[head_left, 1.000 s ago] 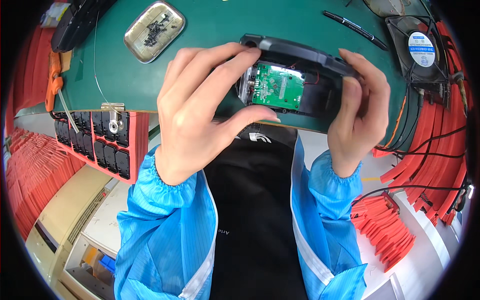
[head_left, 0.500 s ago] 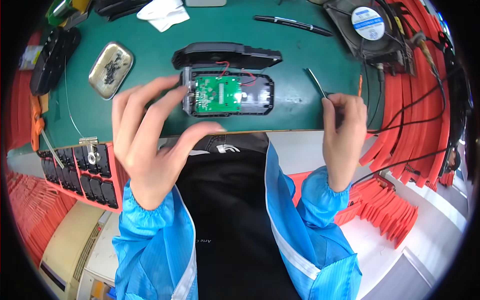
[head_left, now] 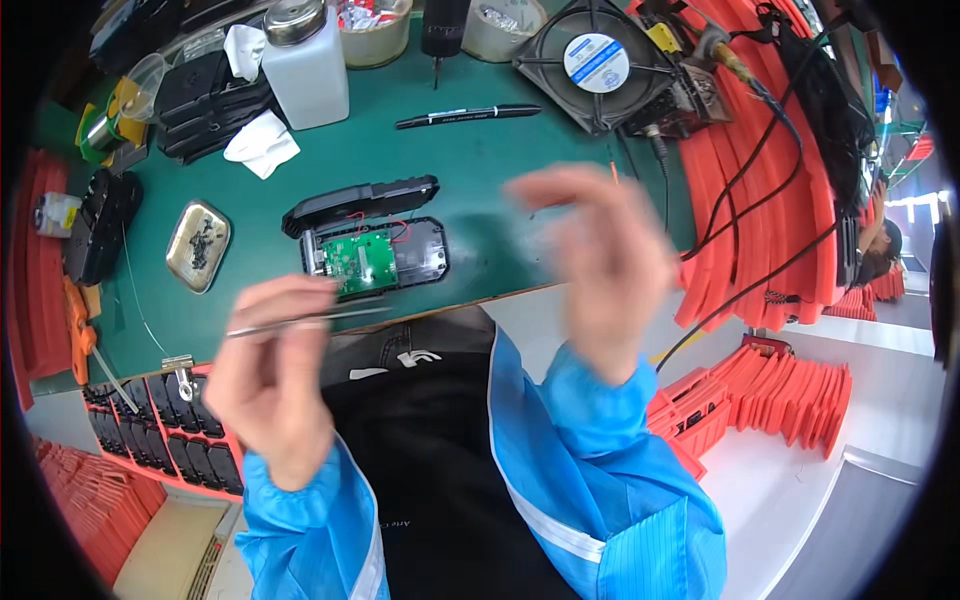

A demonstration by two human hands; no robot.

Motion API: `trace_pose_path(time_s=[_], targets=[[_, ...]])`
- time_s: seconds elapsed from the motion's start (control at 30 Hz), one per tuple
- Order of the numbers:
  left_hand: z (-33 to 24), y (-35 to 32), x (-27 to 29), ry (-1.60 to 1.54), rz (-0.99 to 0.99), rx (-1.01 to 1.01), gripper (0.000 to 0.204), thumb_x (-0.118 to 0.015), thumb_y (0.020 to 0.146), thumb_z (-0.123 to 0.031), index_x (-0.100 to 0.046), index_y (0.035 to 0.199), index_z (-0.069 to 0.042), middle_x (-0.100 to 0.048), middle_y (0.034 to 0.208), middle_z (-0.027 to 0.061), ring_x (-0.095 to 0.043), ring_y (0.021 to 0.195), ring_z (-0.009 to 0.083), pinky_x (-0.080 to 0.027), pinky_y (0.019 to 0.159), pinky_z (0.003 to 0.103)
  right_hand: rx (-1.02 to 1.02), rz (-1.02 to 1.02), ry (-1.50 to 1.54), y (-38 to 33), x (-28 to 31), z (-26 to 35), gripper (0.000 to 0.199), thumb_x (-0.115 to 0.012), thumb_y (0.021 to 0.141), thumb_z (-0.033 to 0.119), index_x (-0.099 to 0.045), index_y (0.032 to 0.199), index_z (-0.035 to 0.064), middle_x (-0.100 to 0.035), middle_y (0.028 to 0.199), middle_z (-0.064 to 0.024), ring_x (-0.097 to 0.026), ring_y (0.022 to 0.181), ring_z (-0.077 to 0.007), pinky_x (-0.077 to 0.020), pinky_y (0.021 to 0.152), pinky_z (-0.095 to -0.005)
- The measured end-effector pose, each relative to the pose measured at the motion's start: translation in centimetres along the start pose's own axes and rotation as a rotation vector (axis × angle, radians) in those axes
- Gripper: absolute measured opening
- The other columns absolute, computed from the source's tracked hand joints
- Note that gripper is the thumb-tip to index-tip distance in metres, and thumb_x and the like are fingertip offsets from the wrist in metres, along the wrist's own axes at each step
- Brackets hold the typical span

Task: Assembling, screwing, and soldering components of a handheld electronic device.

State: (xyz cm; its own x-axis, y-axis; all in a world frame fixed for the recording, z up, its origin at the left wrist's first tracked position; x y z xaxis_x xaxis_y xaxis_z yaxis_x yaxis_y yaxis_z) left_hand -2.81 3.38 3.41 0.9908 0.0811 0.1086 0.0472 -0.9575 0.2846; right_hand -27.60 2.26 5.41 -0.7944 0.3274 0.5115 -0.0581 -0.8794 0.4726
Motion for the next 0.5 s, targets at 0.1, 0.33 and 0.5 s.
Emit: trace_pose_path(time_s=[0.1,0.33,0.5], targets=[[0.5,0.5,3.0,0.127,-0.127,-0.020,0.013,-0.057,0.095,0.012,-0.069,0.100,0.008,-0.071,0.105,0.0165,-0.068,0.100,0.0214,-0.054,0.089,0.031,-0.217,-0.613,0.484,3.1,5.5,-4.5,0.039,-0.055,0.110,0.026,-0.059,0.123,-0.0111,-0.071,0.108,-0.0208,-0.068,0.090,-0.0234,-0.0558,0.083,-0.0346],[2.6,0.6,4.1,0.385,-0.048,0.063,0.007,-0.063,0.094,0.008,-0.069,0.096,0.007,-0.075,0.098,0.0113,-0.071,0.088,0.0204,-0.054,0.080,0.030,-0.267,-0.592,0.853,9.6,14.1,-12.3,0.047,-0.055,0.110,0.029,-0.049,0.136,-0.0101,-0.058,0.130,-0.0361,-0.065,0.107,-0.0303,-0.0557,0.090,-0.0379],[2.5,0.3,4.0,0.520,0.047,-0.019,0.007,-0.067,0.091,0.008,-0.070,0.097,0.006,-0.075,0.098,0.0145,-0.072,0.086,0.0252,-0.054,0.079,0.032,-0.406,-0.214,1.244,11.8,17.3,-14.6,0.053,-0.053,0.110,0.033,-0.046,0.138,-0.0120,-0.047,0.144,-0.0425,-0.062,0.118,-0.0404,-0.0548,0.100,-0.0413]])
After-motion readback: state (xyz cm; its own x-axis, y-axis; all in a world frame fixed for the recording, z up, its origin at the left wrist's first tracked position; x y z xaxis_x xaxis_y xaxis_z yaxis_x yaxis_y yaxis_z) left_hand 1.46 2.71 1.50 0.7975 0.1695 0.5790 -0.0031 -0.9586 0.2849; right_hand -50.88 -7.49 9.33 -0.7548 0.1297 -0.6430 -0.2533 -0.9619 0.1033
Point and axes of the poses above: each hand's wrist, its own y-axis towards the middle knuckle, its own x-axis out of the back of the hand, z = x × y, the point moved 1 cm from there along y, towards the middle knuckle
